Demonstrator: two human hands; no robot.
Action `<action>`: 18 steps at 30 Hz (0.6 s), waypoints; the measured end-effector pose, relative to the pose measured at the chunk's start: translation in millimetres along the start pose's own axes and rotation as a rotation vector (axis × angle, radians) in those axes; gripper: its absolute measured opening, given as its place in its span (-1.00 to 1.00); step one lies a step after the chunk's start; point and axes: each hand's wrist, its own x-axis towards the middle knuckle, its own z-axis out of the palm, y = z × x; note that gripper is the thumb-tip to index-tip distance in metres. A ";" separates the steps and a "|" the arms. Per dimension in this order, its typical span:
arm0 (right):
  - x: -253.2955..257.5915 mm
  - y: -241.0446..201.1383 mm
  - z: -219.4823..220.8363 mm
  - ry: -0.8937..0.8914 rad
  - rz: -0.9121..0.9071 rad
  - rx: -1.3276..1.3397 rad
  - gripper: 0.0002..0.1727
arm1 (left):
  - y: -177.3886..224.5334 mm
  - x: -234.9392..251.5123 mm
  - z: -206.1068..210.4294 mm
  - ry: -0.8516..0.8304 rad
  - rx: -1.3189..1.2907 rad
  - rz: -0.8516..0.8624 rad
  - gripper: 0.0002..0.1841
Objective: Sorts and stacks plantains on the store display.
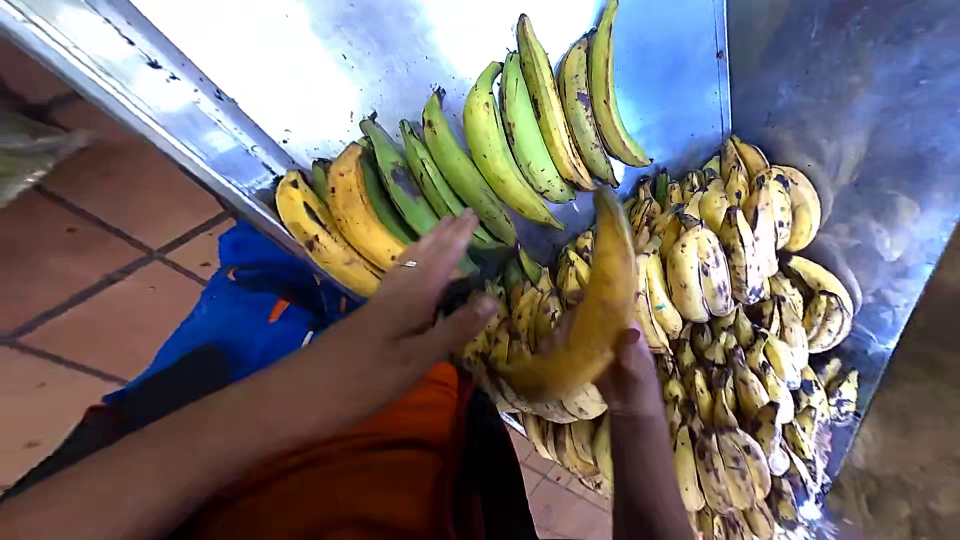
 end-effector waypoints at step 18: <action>36.0 -166.3 -298.4 0.809 -0.318 -1.330 -0.30 | -94.6 -63.1 -1.0 -0.073 -0.183 -0.480 -0.47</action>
